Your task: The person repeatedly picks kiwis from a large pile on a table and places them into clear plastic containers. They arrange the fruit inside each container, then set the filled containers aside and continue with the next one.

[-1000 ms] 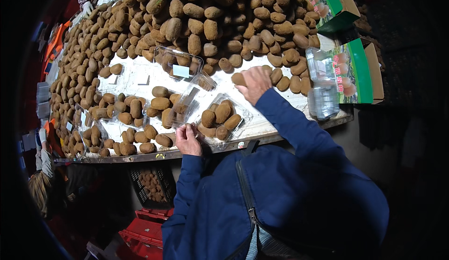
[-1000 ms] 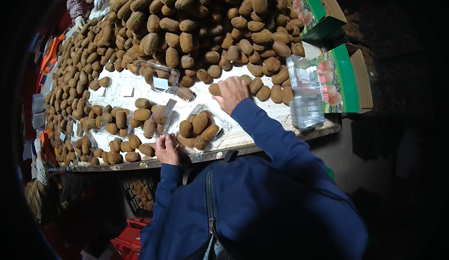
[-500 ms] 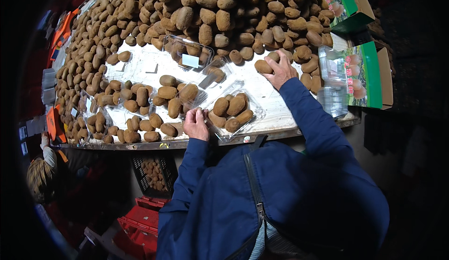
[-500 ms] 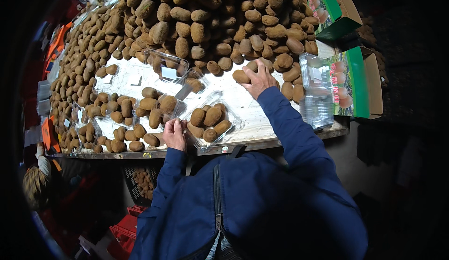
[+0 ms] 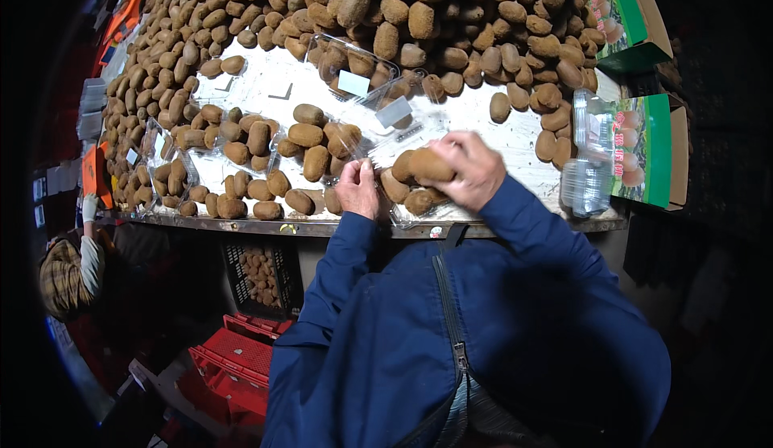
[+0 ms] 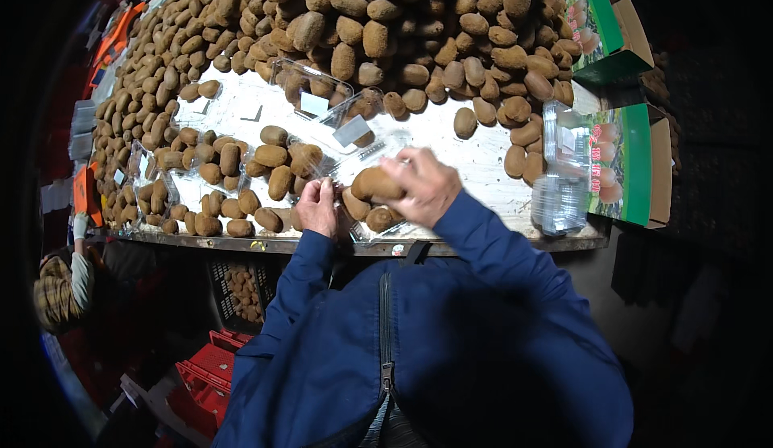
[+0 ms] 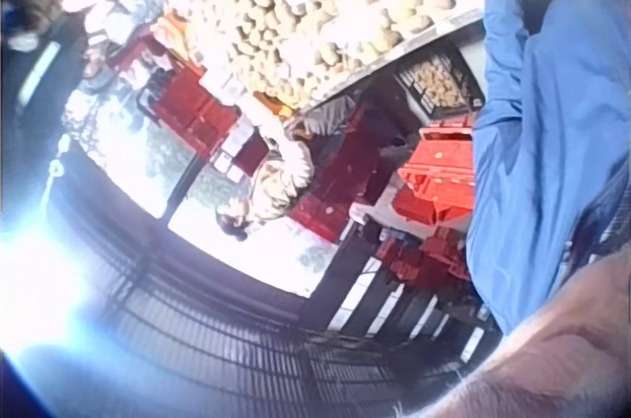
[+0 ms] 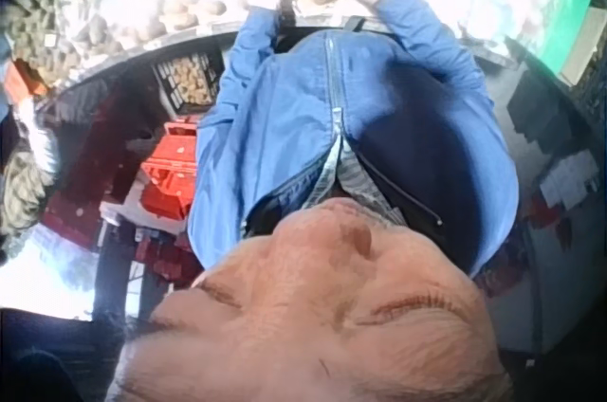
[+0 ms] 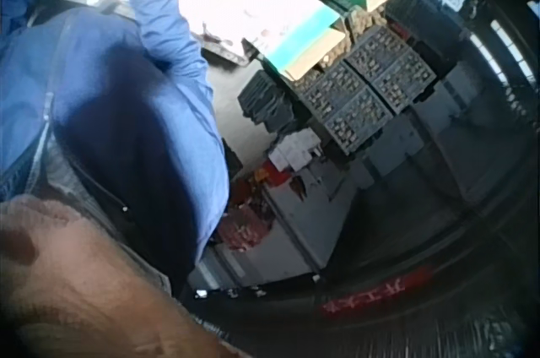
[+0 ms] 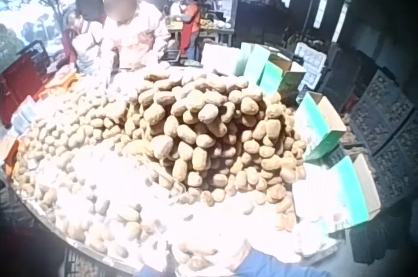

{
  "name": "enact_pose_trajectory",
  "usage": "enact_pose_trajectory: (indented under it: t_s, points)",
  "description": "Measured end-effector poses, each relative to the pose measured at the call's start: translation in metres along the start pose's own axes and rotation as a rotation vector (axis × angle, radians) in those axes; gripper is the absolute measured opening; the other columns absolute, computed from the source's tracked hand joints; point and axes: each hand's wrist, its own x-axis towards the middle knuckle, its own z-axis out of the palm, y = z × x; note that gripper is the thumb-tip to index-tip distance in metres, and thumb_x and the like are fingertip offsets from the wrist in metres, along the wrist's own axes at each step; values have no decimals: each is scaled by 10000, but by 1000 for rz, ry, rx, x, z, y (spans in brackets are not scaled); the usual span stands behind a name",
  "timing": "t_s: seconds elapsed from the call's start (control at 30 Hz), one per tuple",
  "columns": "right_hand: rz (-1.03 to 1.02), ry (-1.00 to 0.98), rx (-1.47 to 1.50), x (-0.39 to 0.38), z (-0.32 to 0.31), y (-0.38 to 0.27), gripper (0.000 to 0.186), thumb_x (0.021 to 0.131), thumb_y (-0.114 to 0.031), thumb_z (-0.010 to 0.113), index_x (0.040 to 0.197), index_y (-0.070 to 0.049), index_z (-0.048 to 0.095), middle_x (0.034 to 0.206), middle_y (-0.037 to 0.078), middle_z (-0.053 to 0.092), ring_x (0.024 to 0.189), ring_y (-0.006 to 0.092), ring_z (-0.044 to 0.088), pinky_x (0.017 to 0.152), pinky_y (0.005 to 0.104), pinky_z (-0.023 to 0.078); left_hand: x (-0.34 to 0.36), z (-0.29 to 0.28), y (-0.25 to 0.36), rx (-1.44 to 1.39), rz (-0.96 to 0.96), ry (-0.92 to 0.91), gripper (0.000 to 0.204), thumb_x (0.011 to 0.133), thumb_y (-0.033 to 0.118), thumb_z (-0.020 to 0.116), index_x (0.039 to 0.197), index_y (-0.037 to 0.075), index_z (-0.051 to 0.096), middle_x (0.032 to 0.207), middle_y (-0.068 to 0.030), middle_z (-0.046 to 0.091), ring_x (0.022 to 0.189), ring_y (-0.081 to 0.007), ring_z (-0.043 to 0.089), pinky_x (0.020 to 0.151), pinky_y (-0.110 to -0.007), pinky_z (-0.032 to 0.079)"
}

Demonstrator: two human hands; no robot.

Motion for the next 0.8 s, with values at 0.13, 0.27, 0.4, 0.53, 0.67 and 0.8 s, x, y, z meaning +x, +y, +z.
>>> enact_pose_trajectory:
  t_s: [0.13,0.27,0.4,0.53,0.67,0.8]
  points:
    - [-15,-164,-53,-3,11,-30,728,608,-356,891,1241,-135,608,1056,93,587,889,228,628,677,303,585,2,6,5,-64,-30,-43,163,988,176,606,996,16,638,844,-11,665,743,-64,577,639,-218,472]
    - [95,-81,-42,-12,1,-18,671,644,-328,883,1197,-47,627,1073,124,607,937,250,644,722,332,571,-12,8,17,-61,-104,-39,221,984,169,599,1089,-24,623,859,-21,635,722,-62,544,675,-240,474]
    - [190,47,-71,-20,-13,2,544,702,-240,873,1112,23,632,1038,168,639,936,278,652,792,339,546,-31,5,18,67,-51,-13,277,967,157,618,1162,-39,593,968,-95,669,849,-142,624,781,-292,513]
    - [391,34,110,-14,-6,6,472,764,-228,828,1100,36,627,1040,179,643,951,306,646,809,363,531,-37,-3,7,156,-70,-44,287,949,158,643,1157,-35,599,1001,-122,682,915,-171,648,821,-308,514]
    - [471,-47,72,-2,8,9,447,852,-311,741,1131,20,627,1064,183,645,1008,343,617,874,402,499,-36,-9,-6,179,-31,-103,235,976,127,602,1168,-6,572,903,-29,637,699,-67,572,534,-214,492]
    - [435,-95,70,-4,11,19,360,912,-276,677,1169,-26,645,1083,191,636,999,360,613,871,407,501,-37,-10,-9,148,5,-131,226,974,102,601,1164,-18,573,894,-38,647,694,-77,593,528,-228,495]
